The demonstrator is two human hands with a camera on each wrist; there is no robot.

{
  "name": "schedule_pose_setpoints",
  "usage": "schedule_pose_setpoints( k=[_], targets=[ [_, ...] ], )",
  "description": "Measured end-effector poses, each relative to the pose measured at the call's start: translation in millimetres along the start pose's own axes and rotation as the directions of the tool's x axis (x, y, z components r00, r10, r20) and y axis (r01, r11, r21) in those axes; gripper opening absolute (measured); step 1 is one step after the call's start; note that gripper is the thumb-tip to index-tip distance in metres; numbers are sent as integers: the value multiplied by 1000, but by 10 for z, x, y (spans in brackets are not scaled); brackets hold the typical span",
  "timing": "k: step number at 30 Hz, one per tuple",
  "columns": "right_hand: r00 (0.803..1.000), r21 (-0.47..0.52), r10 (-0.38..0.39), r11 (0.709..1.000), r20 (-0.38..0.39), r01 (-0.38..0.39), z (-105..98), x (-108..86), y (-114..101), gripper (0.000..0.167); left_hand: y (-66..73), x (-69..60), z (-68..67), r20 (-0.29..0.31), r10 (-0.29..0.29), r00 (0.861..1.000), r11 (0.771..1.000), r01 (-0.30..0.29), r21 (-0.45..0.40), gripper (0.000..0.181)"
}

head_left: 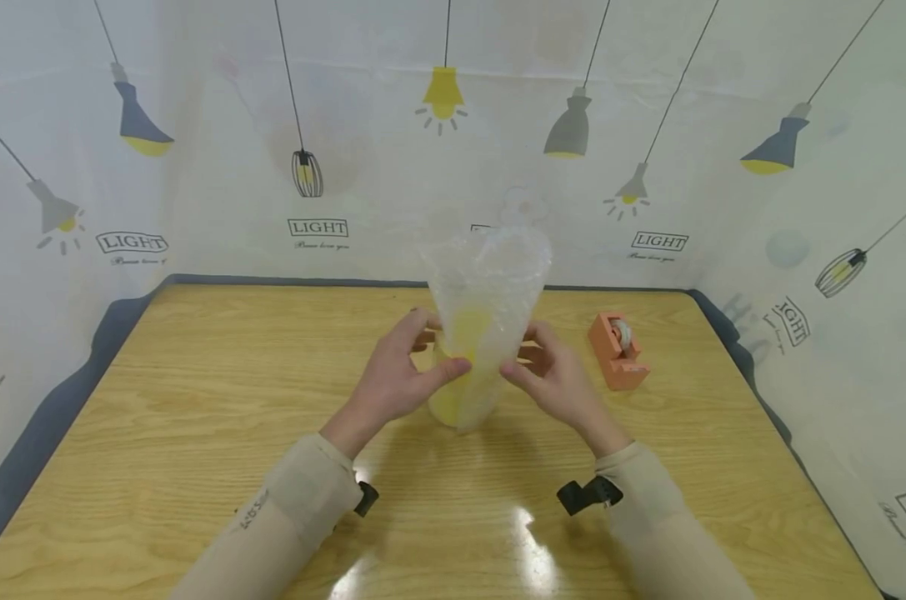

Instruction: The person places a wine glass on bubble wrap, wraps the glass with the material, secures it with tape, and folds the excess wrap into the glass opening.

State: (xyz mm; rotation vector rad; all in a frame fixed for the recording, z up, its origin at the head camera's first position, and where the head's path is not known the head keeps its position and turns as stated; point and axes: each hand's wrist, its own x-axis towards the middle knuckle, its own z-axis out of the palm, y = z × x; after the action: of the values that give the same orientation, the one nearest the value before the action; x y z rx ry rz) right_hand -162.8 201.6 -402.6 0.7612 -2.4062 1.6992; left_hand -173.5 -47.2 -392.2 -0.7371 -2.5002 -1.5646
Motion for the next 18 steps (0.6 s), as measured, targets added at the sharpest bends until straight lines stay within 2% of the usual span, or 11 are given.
schedule_pose_setpoints(
  k=[4, 11, 18],
  targets=[
    [1000, -57, 3, 998, -25, -4, -20, 35, -26, 51, -8, -3, -5, -2, -5, 1000, 1000, 5, -4, 43],
    [994, -86, 72, 993, -86, -79, 28, 84, -77, 43, -16, -14, -15, -5, -2, 1000, 1000, 2, -19, 40],
    [980, -128, 109, 983, -168, -131, 96, 145, -133, 36, -27, -10, -17, -8, -8, 1000, 1000, 8, -4, 56]
  ],
)
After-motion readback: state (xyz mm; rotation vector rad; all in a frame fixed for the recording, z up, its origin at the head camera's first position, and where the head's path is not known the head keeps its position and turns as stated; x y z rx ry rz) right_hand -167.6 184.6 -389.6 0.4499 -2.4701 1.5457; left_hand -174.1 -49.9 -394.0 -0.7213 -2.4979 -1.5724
